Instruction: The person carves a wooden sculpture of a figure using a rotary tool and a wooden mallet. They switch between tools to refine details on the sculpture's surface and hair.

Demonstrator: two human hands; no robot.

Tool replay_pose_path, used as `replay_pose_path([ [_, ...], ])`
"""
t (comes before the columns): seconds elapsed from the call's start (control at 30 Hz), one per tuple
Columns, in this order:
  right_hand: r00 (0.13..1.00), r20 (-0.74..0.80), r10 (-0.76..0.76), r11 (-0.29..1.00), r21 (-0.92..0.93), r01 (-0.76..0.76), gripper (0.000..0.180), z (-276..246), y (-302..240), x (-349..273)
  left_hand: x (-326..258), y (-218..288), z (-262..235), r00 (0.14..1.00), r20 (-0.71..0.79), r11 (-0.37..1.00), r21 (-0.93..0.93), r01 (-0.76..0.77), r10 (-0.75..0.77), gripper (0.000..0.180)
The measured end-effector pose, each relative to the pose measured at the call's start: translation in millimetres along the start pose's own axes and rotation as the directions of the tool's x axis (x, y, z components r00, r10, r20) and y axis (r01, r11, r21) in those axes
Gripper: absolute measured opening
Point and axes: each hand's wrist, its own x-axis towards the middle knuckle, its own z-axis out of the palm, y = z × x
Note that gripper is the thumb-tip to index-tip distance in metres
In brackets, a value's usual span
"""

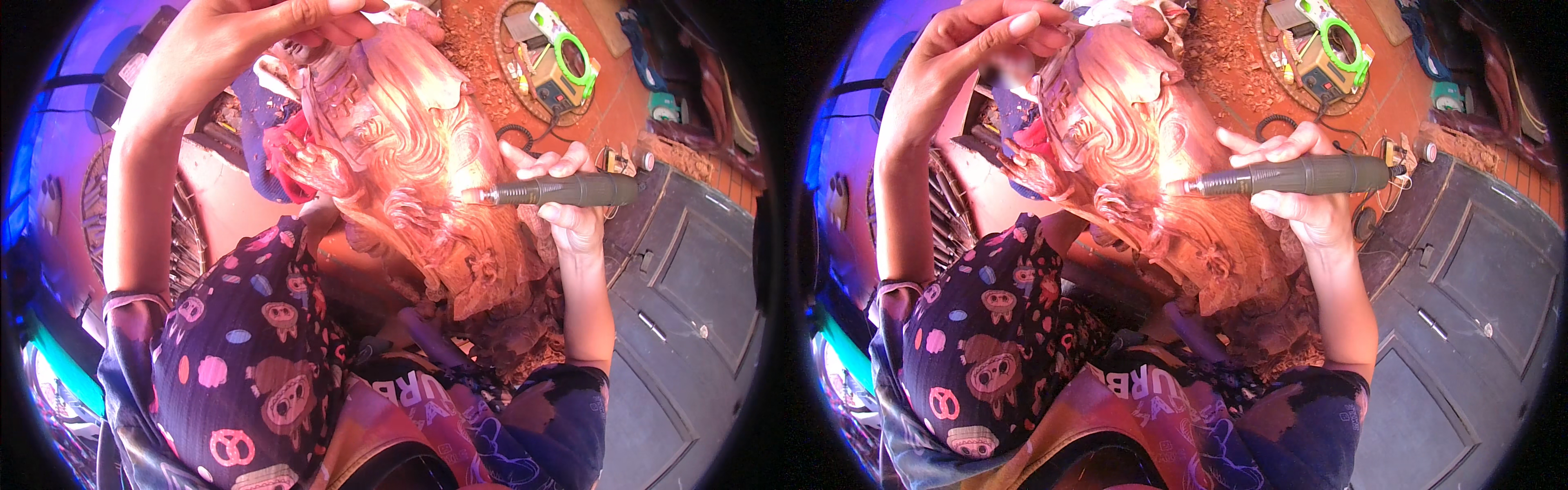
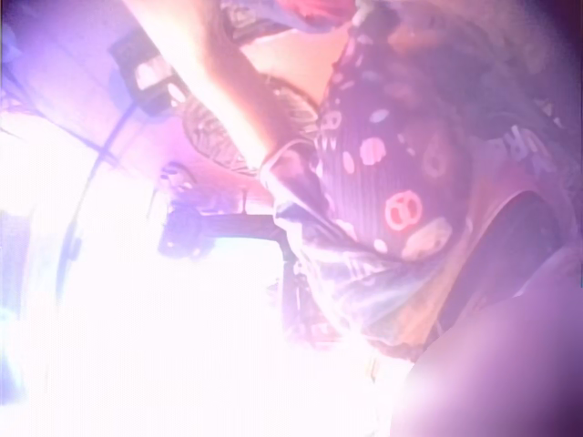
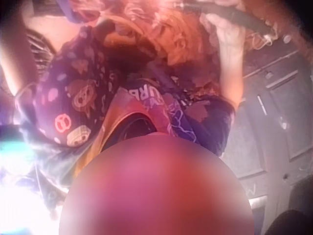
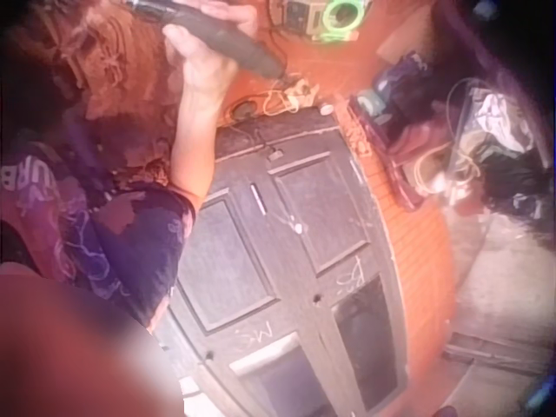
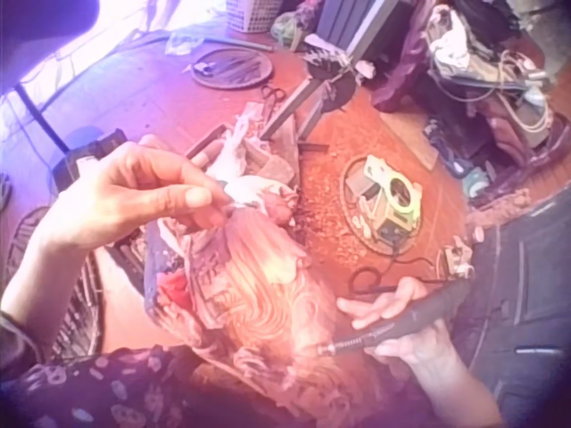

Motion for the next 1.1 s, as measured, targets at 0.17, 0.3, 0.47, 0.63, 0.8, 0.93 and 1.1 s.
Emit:
replay_pose_path([
  [0.17,1.000,0.003,-0.022,0.999,-0.037,0.022,0.033,0.1,1.2,-1.1,-1.7,-1.4,-2.0,1.000,-0.006,1.000,-0.015,0.022,-0.022,0.023],
  [0.3,0.997,-0.078,0.017,1.000,0.022,-0.015,0.031,2.4,-3.4,-4.1,-4.0,-7.0,-5.1,0.999,0.014,0.999,-0.034,0.035,-0.035,0.024],
  [0.47,0.990,-0.138,0.000,1.000,0.024,0.004,0.037,4.5,-14.8,-10.4,-22.1,-16.4,-5.8,0.989,-0.056,0.989,-0.072,0.130,-0.134,0.025],
  [0.63,0.987,-0.159,-0.003,0.999,-0.038,-0.003,0.033,9.3,-6.2,-14.1,-44.8,-23.4,-0.3,0.964,-0.183,0.980,0.014,0.201,-0.195,0.032],
  [0.8,0.983,-0.184,-0.017,0.997,-0.074,0.004,0.029,12.4,-2.9,-15.7,-51.0,-27.7,0.7,0.961,-0.186,0.975,0.051,0.218,-0.206,0.033],
  [0.93,0.986,-0.156,-0.054,0.989,-0.143,0.032,0.031,13.2,-3.2,-14.5,-46.9,-31.4,1.3,0.967,-0.173,0.978,0.063,0.201,-0.187,0.033],
  [1.1,0.993,-0.104,-0.064,0.984,-0.173,0.045,0.033,11.3,-2.1,-16.2,-46.2,-33.2,2.0,0.971,-0.147,0.978,0.060,0.200,-0.189,0.033],
])
